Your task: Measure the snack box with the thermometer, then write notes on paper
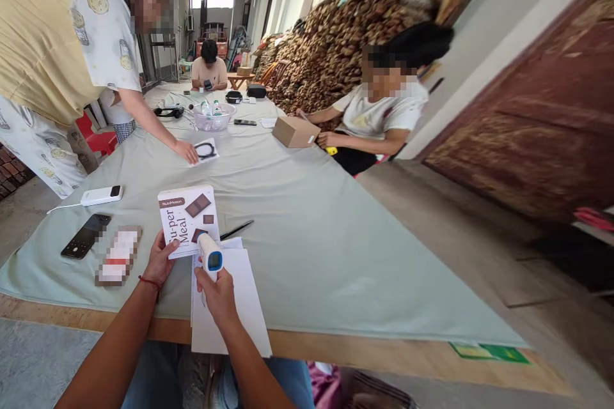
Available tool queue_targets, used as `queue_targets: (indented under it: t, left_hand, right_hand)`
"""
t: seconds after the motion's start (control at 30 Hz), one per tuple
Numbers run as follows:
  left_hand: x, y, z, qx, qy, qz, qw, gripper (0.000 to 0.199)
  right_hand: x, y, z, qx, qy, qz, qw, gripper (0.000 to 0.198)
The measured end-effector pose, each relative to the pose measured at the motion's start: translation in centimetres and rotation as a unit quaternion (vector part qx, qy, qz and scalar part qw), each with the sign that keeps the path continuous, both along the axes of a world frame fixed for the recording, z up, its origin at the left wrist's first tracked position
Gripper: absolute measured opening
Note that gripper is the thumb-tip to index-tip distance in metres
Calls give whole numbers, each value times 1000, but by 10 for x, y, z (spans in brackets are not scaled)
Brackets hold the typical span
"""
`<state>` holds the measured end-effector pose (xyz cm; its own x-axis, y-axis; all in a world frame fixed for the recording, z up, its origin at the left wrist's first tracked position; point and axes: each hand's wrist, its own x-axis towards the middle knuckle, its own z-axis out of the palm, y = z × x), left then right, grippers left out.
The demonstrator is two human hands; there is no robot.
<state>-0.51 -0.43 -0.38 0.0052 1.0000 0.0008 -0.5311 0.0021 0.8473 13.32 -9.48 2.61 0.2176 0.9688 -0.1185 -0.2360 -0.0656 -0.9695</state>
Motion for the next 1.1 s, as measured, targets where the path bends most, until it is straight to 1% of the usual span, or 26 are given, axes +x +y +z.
queue_targets:
  t: [0.23,0.4,0.53,0.63,0.87,1.1]
  left_hand:
    - [0,0,-1,8,3,-11,1000,68]
    - [-1,1,-4,-2,8,-13,1000,75]
    - [-1,0,-5,-5,12,-23,1000,75]
    - [-1,-1,-3,5,10,-28,1000,74]
    - [1,0,-4,27,6,-39,999,74]
    - [0,0,-7,22,5,-47,999,75]
  right_hand:
    - [-4,2,-1,-3,-14,-16,1000,43]
    - [-6,13,15,8,-20,-27,999,44]
    - [-6,26,30,34,-25,-35,999,37]
    - [-6,31,35,37,-29,-35,998,32]
    - [-5,33,30,35,-33,-41,998,36]
    - [-3,37,28,32,-49,-44,997,32]
